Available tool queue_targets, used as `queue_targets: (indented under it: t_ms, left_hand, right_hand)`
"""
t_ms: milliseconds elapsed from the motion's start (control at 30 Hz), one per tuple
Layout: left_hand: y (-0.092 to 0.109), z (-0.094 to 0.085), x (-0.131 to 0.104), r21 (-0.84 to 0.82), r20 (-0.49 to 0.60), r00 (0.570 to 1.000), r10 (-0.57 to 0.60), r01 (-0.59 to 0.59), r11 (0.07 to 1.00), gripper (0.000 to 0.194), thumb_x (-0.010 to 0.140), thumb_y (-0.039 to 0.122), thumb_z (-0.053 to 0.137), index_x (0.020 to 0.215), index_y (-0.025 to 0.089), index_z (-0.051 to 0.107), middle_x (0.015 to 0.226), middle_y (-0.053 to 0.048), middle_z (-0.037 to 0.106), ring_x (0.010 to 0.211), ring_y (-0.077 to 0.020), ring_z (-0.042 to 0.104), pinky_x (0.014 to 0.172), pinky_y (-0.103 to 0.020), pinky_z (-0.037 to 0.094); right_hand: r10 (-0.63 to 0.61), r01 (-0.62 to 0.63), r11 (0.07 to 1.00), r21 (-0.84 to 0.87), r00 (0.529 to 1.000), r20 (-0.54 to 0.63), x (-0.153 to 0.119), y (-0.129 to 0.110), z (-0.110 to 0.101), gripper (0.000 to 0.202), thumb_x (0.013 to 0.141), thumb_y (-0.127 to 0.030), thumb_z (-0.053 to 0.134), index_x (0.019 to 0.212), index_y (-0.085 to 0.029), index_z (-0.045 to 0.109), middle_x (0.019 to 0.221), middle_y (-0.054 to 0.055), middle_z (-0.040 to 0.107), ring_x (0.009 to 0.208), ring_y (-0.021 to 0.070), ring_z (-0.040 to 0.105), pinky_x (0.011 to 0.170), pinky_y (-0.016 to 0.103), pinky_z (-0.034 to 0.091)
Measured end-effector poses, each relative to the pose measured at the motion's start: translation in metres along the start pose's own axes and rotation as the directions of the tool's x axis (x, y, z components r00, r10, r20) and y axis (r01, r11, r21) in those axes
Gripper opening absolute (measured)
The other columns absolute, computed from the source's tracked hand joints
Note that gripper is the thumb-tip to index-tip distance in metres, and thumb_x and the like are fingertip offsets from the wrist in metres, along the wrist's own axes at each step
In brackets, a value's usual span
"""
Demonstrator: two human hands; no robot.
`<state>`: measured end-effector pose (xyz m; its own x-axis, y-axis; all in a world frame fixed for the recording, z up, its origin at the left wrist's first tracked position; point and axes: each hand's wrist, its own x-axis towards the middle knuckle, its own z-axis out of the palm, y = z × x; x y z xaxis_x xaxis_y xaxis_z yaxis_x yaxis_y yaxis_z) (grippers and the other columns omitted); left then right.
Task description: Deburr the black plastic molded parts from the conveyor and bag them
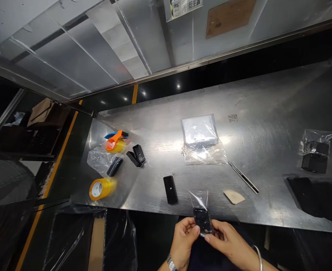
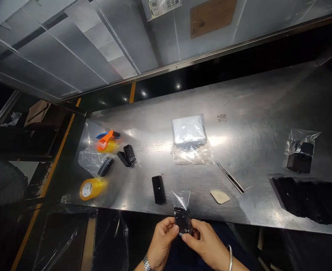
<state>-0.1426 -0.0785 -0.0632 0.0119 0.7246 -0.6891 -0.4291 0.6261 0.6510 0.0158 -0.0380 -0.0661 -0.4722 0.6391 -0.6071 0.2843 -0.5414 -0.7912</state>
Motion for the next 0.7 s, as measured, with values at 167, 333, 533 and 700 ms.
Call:
queue_targets:
  t_ms: [167,333,533,700]
  left_hand:
    - [-0.001,-0.001,-0.003,0.039,0.042,0.999,0.005,-0.007,0.999,0.031,0.075,0.04,0.068,0.089,0.012,0.07,0.082,-0.01,0.07,0.077,-0.0194,0.061,0.08,-0.033,0.043]
    - [-0.002,-0.003,-0.001,0.13,0.071,0.997,-0.007,-0.003,0.992,0.036,0.071,0.045,0.071,0.086,0.013,0.07,0.077,-0.007,0.068,0.074,-0.0183,0.058,0.075,-0.029,0.042]
    - [-0.004,-0.011,-0.004,0.296,0.104,0.991,-0.082,0.048,0.954,0.035,0.068,0.046,0.072,0.077,0.012,0.069,0.063,-0.002,0.057,0.058,-0.0111,0.044,0.059,-0.025,0.034]
    - [-0.006,-0.016,-0.008,0.451,0.099,0.991,-0.09,0.036,0.892,0.032,0.073,0.045,0.065,0.07,0.014,0.066,0.058,0.001,0.048,0.053,-0.0099,0.034,0.054,-0.024,0.028]
  right_hand:
    - [-0.058,0.051,0.995,0.091,0.995,0.075,-0.002,0.0,-0.008,0.027,0.076,-0.043,0.062,0.078,-0.017,0.065,0.067,-0.002,0.055,0.062,0.0142,0.047,0.06,0.026,0.04]
    - [-0.051,0.057,0.987,0.149,0.998,-0.044,0.007,0.001,-0.008,0.028,0.08,-0.046,0.057,0.086,-0.019,0.058,0.075,0.0,0.057,0.071,0.0165,0.053,0.067,0.029,0.045]
    - [0.011,-0.004,0.998,0.065,0.994,-0.107,0.002,0.013,0.003,0.024,0.073,-0.036,0.065,0.062,-0.02,0.052,0.057,-0.006,0.04,0.055,0.0117,0.037,0.052,0.025,0.032]
    - [0.008,-0.007,0.998,0.067,1.0,-0.022,-0.005,0.016,0.004,0.028,0.073,-0.043,0.065,0.066,-0.017,0.058,0.058,-0.005,0.042,0.057,0.0115,0.038,0.053,0.024,0.033]
